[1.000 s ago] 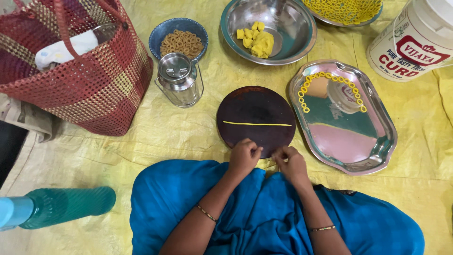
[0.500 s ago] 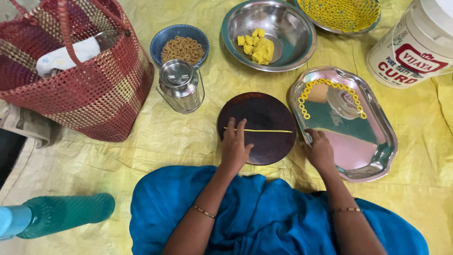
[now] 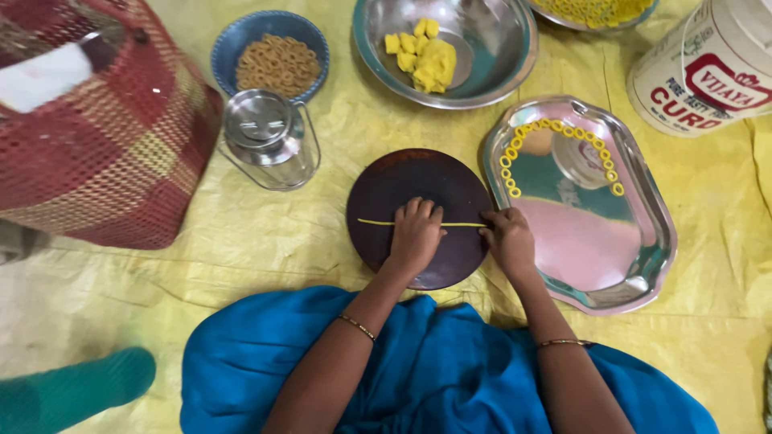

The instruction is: The person rolls yellow dough into thin ropes on a dark wooden board, then pinches off small pieces and joins the ends to form rings. The finished rings are placed on a metal tray. The person repeats this process throughout the clip.

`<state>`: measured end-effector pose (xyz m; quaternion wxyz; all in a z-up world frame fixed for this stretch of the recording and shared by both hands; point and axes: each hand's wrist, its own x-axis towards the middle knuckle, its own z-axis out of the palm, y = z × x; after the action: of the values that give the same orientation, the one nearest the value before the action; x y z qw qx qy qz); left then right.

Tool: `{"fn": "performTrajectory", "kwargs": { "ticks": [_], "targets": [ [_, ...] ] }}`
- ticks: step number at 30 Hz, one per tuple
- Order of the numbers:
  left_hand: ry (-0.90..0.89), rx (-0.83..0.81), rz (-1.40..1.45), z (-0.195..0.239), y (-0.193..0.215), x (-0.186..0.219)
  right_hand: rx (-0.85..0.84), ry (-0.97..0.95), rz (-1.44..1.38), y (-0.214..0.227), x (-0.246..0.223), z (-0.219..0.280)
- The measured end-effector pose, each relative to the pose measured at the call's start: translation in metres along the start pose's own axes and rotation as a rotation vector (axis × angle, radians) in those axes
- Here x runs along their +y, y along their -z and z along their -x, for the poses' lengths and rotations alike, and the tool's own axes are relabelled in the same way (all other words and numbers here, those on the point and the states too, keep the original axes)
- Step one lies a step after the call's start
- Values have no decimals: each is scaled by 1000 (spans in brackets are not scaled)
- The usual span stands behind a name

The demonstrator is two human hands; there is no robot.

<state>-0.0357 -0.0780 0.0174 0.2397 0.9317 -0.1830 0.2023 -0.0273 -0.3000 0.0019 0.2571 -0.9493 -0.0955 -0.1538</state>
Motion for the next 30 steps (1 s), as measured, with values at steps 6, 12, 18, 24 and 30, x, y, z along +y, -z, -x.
{"fn": "performTrajectory", "kwargs": {
  "ticks": [6, 12, 18, 24, 30],
  "targets": [
    [-21, 62, 9, 0, -13, -3, 39, 50, 66, -1, -5, 0],
    [129, -33, 219, 1, -17, -1, 16, -98, -110, 10, -7, -4],
    [175, -191, 304, -4, -8, 3, -15, -215, -341, 18, -14, -9],
    [81, -41, 191, -4, 0, 11, -32, -182, -350, 35, -32, -13],
    [103, -38, 251, -3, -8, 5, -9, -173, -397, 53, -48, -17]
  ]
}}
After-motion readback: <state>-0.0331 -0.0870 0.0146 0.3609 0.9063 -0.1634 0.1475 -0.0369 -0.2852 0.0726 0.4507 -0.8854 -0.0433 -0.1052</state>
